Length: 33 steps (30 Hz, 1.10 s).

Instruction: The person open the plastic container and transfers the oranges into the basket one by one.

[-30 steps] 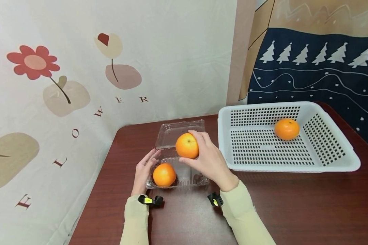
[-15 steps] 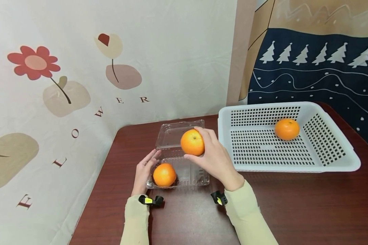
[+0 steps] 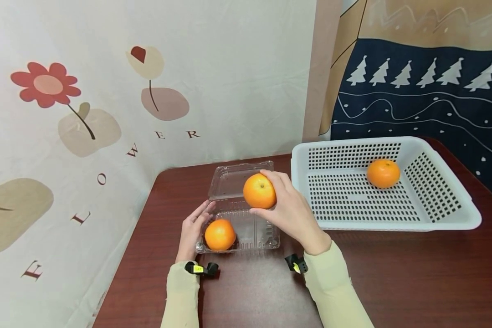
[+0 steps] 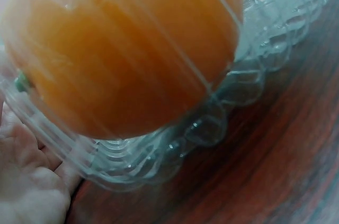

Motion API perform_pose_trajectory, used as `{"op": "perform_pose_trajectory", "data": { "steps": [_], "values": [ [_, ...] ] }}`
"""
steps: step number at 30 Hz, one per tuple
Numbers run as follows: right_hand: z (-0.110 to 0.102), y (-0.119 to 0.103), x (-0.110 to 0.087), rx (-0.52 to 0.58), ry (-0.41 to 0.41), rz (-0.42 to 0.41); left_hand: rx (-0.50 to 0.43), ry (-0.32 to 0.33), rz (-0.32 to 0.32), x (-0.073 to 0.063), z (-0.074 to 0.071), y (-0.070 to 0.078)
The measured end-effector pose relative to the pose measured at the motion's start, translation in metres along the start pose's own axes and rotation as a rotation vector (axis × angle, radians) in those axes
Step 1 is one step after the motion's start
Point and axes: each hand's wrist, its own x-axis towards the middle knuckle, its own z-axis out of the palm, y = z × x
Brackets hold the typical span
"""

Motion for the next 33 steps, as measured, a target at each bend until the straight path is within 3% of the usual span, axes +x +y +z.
{"op": "perform_pose_trajectory", "data": {
  "steps": [13, 25, 33],
  "values": [
    [-0.004, -0.001, -0.002, -0.031, -0.072, 0.03, -0.031, -0.019, 0.062, 0.008, -0.003, -0.02],
    [-0.003, -0.002, -0.001, -0.005, -0.038, 0.017, -0.04, -0.041, 0.059, 0.003, -0.004, -0.006],
    [-0.013, 0.002, -0.003, -0.03, -0.015, 0.025, -0.032, -0.029, 0.065, 0.008, -0.005, -0.018]
  ]
}}
